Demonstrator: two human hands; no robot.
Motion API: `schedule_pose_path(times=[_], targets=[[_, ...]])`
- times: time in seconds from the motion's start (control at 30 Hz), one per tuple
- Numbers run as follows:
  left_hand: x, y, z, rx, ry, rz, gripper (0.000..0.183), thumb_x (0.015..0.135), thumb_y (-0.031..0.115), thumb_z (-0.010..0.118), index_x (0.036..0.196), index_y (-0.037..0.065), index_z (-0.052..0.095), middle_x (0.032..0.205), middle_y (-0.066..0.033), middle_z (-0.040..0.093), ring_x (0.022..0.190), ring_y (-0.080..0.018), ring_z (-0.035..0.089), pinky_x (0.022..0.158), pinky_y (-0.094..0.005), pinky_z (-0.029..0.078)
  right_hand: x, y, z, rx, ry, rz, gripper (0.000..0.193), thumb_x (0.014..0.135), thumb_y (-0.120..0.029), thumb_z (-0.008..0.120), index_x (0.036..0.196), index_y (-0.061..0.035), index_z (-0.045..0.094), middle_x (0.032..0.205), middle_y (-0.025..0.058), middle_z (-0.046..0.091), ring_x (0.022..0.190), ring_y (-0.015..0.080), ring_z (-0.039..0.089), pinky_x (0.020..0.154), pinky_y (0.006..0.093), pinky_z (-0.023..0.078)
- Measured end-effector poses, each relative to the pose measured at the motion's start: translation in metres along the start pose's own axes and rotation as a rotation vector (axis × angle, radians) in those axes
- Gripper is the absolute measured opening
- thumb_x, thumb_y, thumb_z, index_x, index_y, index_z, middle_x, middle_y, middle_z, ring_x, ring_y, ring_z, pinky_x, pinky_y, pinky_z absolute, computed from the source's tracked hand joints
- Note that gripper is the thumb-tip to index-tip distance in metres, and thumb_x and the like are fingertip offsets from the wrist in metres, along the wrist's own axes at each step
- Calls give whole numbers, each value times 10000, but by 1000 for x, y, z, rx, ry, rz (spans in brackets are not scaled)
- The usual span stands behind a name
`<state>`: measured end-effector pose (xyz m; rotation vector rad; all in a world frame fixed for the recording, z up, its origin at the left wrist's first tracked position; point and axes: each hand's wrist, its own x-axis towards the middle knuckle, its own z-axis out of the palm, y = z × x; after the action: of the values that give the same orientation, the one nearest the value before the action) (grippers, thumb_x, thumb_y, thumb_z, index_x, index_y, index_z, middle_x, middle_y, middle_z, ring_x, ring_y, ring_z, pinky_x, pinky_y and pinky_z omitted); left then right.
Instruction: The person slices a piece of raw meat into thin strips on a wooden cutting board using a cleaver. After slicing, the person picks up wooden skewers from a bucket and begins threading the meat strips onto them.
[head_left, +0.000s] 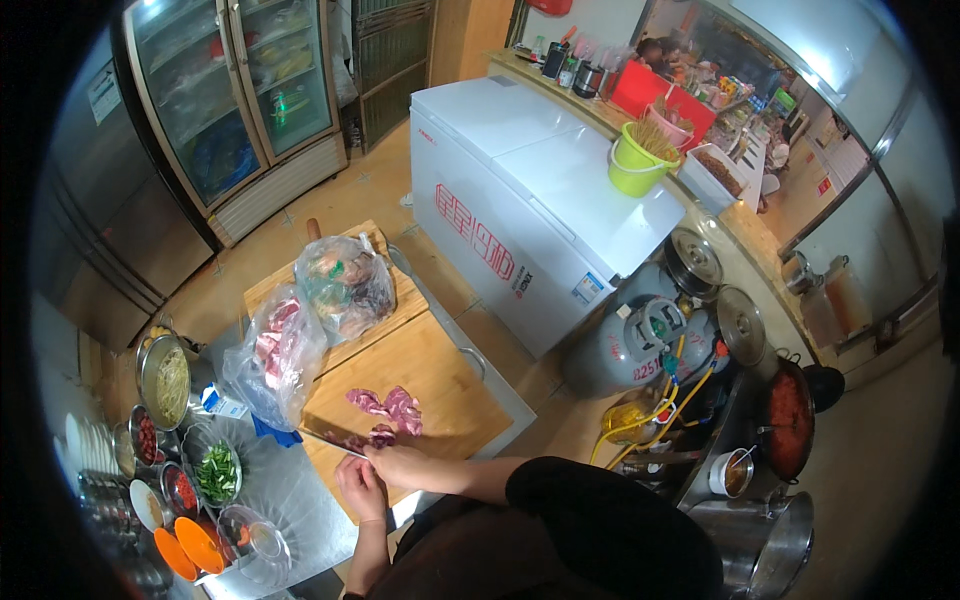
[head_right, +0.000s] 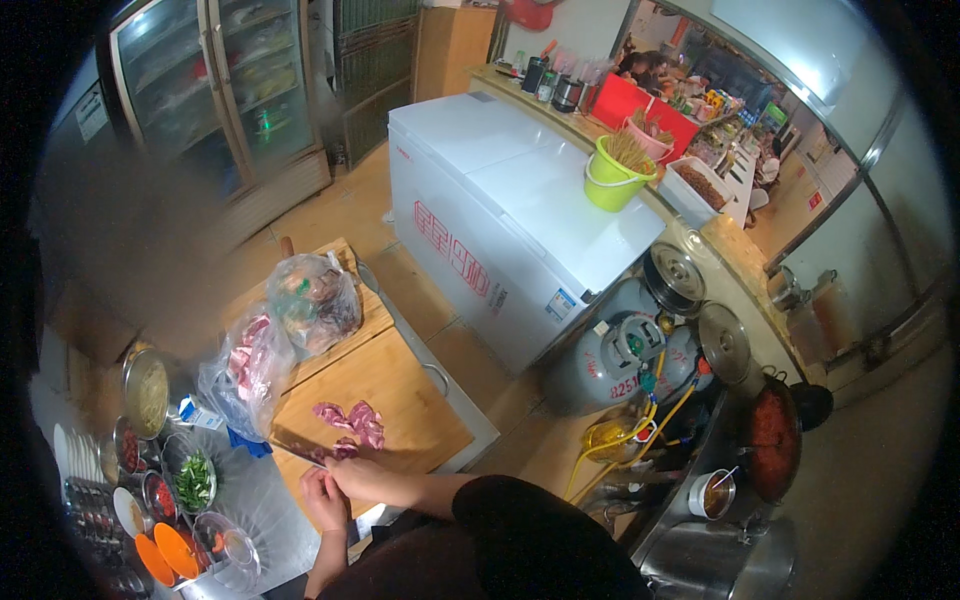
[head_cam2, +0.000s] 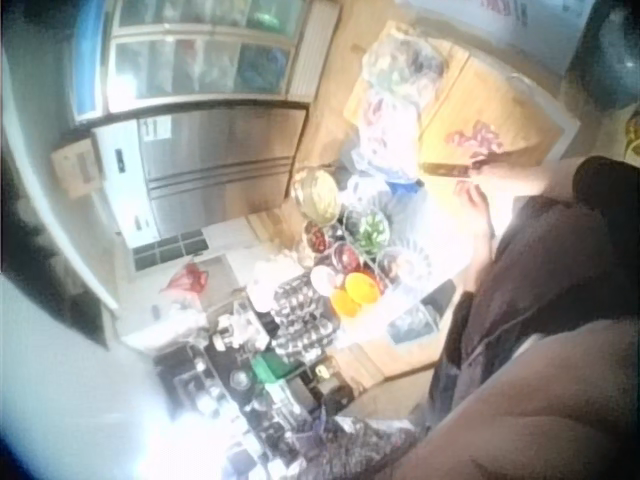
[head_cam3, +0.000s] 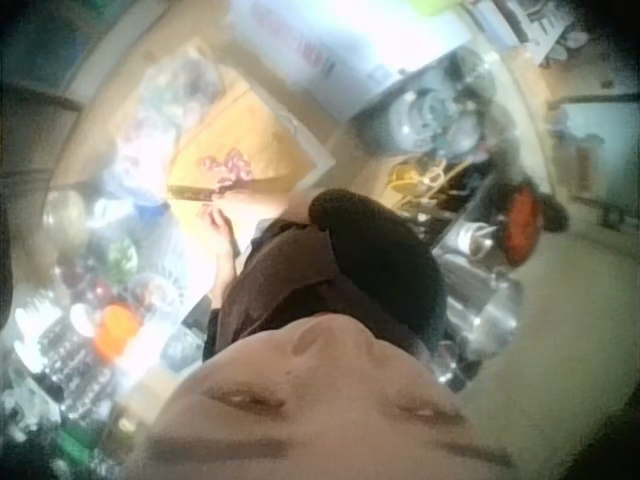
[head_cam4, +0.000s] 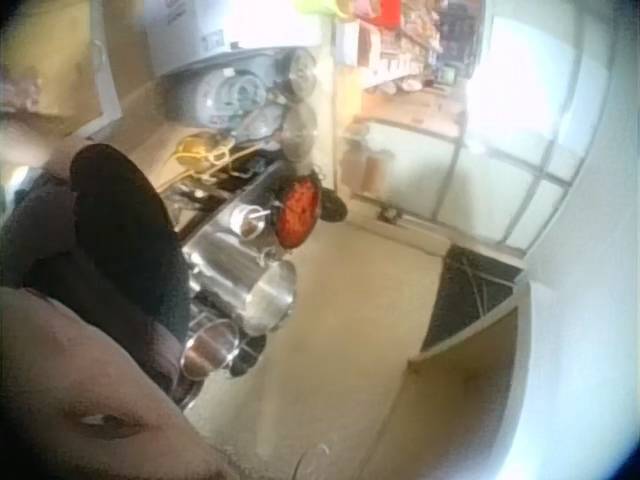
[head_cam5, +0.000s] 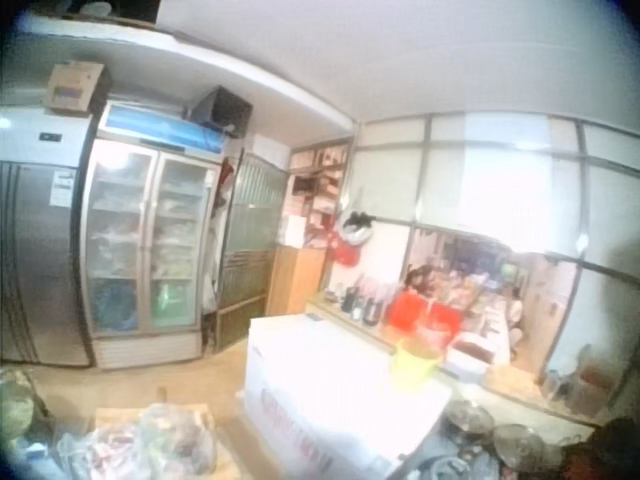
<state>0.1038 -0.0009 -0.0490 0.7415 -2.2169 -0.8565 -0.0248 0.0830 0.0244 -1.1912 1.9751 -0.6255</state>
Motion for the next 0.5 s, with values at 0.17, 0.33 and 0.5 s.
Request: schedule_pose_path(times=[0.17,0.33,0.5], targets=[[0,10,-8,10,10,82,112,873,42,635,976,2,650,1052,-179,584,1012,-340,556,910,-417,458,1,29,13,-39,303,-164,226,932,-172,464,1060,-16,566,836,256,665,719,406,655,647,489,513],[0,4,-1,14,131,66,110,791,23,756,881,45,696,980,-122,669,990,-300,625,863,-382,498,-55,66,-12,48,132,-52,155,937,-144,517,1033,-25,546,678,238,608,597,412,613,532,521,462],[2,3,-7,0,106,111,184,782,29,740,943,87,672,995,-81,654,982,-290,613,833,-383,491,-73,18,-45,-84,55,-21,184,939,-165,529,1064,-32,510,742,258,620,683,459,611,588,534,460]])
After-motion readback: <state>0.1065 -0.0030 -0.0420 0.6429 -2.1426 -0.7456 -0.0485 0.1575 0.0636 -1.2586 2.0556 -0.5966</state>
